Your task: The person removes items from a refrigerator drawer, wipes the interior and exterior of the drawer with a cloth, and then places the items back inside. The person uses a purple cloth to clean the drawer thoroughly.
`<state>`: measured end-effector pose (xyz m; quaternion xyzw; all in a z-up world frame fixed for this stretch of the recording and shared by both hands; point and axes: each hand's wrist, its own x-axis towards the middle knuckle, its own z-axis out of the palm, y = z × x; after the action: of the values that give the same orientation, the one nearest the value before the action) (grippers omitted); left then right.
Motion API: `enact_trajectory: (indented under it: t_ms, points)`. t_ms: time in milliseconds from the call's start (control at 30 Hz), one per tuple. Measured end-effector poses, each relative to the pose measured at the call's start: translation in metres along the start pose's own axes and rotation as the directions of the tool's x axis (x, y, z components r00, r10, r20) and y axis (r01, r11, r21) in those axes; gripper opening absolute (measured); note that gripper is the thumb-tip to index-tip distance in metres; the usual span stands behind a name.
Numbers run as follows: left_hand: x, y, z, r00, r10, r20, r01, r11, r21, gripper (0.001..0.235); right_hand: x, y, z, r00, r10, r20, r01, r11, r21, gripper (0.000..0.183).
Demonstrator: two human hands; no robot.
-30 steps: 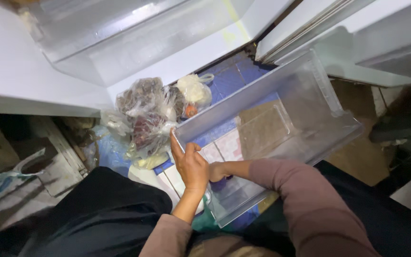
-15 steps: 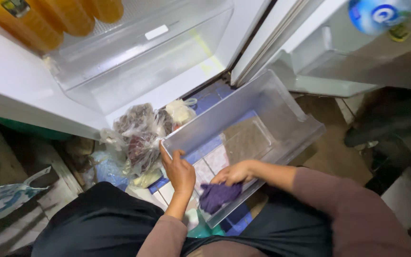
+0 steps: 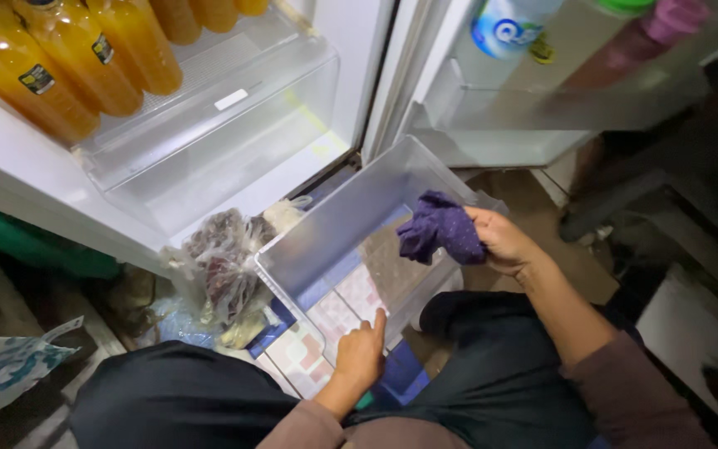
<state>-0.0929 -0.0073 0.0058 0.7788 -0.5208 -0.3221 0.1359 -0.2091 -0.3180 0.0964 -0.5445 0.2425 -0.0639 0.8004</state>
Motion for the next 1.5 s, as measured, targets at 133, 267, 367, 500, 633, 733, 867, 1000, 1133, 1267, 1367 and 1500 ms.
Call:
enact_trajectory:
  t_ms: [133,267,367,500,633,733,867,1000,1133,1267,1367,1500]
  points:
    - [0.009,-0.015,0.012,0.962,0.137,-0.236,-0.14,0.99,0.005,0.052,-0.032,-0.015,0.013,0.975,-0.172,-0.143,0.185,0.98,0.079,0.039]
    - [0.012,-0.008,-0.017,0.974,0.124,-0.19,-0.129,0.992,-0.014,0.056,-0.051,-0.041,0.036,0.921,-0.309,-0.237,0.347,0.928,0.138,0.048]
    - [0.004,0.004,-0.055,0.968,0.146,-0.206,-0.149,0.989,0.0,0.06,-0.061,-0.05,0.056,0.881,-0.391,-0.266,0.425,0.901,0.082,0.055]
    - [-0.013,0.023,-0.105,0.981,0.147,-0.127,-0.148,0.989,0.003,0.052,-0.065,-0.043,0.102,0.751,-0.639,-0.166,0.413,0.651,-0.637,0.039]
    - [-0.03,0.039,-0.14,0.99,0.139,-0.025,-0.14,0.99,-0.012,0.055,-0.078,-0.006,0.173,0.774,-0.629,-0.072,0.353,0.523,-0.776,0.02]
    - [-0.036,0.044,-0.156,0.994,0.099,0.04,-0.094,0.99,-0.109,0.057,-0.089,0.016,0.202,0.566,-0.763,0.312,0.496,0.013,-0.868,0.02]
    - [-0.03,0.042,-0.161,0.989,0.031,0.145,-0.002,0.981,-0.193,0.071,-0.079,0.038,0.184,0.593,-0.729,0.341,0.392,-0.108,-0.913,0.019]
    - [-0.017,0.032,-0.155,0.987,0.03,0.16,-0.004,0.987,-0.161,0.069,-0.049,0.062,0.111,0.601,-0.794,0.087,0.149,0.005,-0.989,0.011]
    - [-0.002,0.017,-0.153,0.986,0.038,0.162,-0.003,0.978,-0.209,0.071,-0.007,0.074,-0.002,0.595,-0.784,-0.179,-0.035,0.198,-0.98,0.017]
    - [0.012,-0.001,-0.152,0.991,0.043,0.123,-0.014,0.975,-0.221,0.074,0.039,0.065,-0.098,0.444,-0.833,-0.332,-0.242,0.245,-0.939,0.023]
    - [0.02,-0.016,-0.154,0.993,0.017,0.115,0.009,0.976,-0.22,0.07,0.066,0.063,-0.083,0.361,-0.839,-0.407,-0.305,0.306,-0.902,0.024]
    - [0.022,-0.034,-0.153,0.998,-0.025,0.049,0.041,0.93,-0.365,0.064,0.056,0.106,0.067,0.478,-0.784,-0.397,0.068,0.483,-0.873,0.038]
